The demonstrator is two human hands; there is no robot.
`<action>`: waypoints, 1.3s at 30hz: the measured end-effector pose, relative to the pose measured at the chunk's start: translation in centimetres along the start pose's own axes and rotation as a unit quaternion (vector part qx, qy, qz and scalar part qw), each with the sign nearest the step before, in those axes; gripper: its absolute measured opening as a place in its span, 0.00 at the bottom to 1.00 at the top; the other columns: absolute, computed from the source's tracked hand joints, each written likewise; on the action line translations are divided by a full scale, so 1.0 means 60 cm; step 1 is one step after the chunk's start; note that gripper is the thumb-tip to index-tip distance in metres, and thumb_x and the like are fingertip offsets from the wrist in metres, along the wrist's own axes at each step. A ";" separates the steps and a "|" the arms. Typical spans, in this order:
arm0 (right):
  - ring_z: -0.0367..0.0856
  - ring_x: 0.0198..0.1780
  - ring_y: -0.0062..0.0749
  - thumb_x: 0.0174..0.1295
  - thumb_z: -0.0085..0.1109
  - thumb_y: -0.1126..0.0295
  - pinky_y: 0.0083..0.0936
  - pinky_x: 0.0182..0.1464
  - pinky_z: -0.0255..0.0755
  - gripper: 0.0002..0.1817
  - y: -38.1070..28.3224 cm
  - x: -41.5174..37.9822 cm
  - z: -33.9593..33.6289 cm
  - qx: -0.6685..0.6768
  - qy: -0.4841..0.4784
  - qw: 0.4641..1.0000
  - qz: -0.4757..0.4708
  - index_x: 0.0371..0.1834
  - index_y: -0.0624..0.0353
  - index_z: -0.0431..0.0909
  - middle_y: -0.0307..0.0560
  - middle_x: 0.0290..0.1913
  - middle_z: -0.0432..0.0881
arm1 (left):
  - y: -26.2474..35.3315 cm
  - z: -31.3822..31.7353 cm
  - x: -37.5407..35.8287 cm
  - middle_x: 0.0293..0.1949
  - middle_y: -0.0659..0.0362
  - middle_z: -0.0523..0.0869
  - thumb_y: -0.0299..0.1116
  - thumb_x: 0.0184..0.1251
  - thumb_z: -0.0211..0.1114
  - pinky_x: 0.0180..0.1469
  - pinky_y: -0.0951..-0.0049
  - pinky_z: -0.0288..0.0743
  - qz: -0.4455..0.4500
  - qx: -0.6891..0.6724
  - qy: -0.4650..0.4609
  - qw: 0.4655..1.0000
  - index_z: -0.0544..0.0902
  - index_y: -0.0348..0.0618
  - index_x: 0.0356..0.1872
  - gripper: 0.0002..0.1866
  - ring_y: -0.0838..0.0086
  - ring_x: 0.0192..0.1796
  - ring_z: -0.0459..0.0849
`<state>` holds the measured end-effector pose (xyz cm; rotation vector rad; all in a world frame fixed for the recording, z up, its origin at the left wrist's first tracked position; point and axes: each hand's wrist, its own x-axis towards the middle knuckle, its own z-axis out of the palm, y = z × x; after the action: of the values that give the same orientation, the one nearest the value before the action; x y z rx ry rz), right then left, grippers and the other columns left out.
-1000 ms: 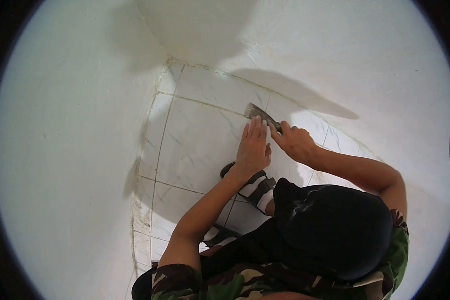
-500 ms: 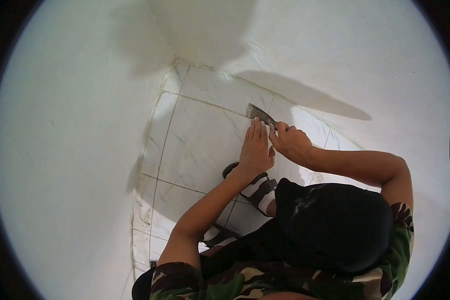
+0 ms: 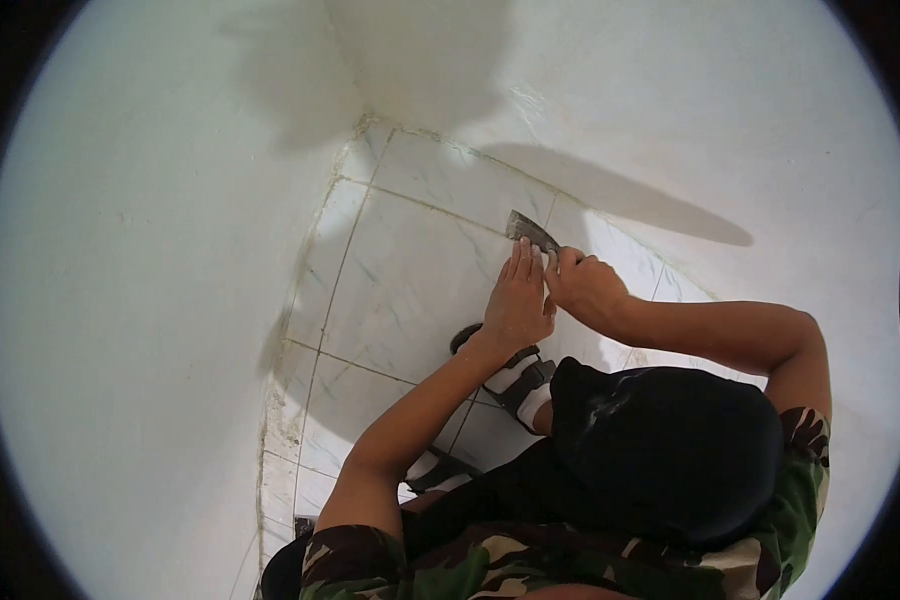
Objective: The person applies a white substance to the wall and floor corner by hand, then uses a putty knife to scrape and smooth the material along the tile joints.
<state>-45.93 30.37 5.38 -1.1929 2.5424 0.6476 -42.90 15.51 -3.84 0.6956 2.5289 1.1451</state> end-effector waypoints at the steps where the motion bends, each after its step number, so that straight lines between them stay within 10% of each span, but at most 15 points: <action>1: 0.77 0.30 0.36 0.63 0.62 0.54 0.22 0.23 0.77 0.26 0.005 0.002 -0.005 -0.005 0.001 1.000 -0.002 0.43 0.74 0.80 0.58 0.35 0.77 | 0.001 -0.005 0.004 0.73 0.26 0.58 0.35 0.58 0.68 0.79 0.51 0.50 0.000 -0.001 0.005 1.000 0.57 0.16 0.70 0.45 0.38 0.79 0.52; 15: 0.86 0.29 0.43 0.58 0.61 0.71 0.28 0.26 0.82 0.16 0.009 0.043 -0.027 0.138 -0.032 0.990 0.014 0.46 0.71 0.78 0.63 0.39 0.79 | -0.011 -0.041 -0.004 0.73 0.29 0.60 0.41 0.59 0.64 0.79 0.47 0.49 -0.019 0.024 -0.015 0.999 0.56 0.24 0.74 0.46 0.39 0.80 0.50; 27: 0.86 0.49 0.49 0.51 0.75 0.63 0.31 0.44 0.86 0.27 0.011 0.079 -0.067 0.206 -0.097 0.973 0.020 0.49 0.70 0.80 0.63 0.44 0.82 | -0.023 -0.063 -0.003 0.72 0.26 0.59 0.40 0.57 0.68 0.79 0.49 0.50 -0.030 0.062 -0.002 0.998 0.60 0.22 0.71 0.45 0.34 0.78 0.51; 39: 0.87 0.37 0.48 0.60 0.62 0.69 0.37 0.34 0.85 0.21 0.011 0.119 -0.065 0.219 -0.088 0.971 0.029 0.55 0.67 0.76 0.61 0.42 0.81 | -0.041 -0.091 -0.010 0.72 0.28 0.62 0.42 0.59 0.66 0.81 0.51 0.47 -0.024 0.073 -0.006 0.997 0.60 0.22 0.71 0.44 0.36 0.78 0.52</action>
<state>-51.11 24.10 6.01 -0.8705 2.4021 0.1734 -45.51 10.36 -2.17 0.6715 2.6230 0.9448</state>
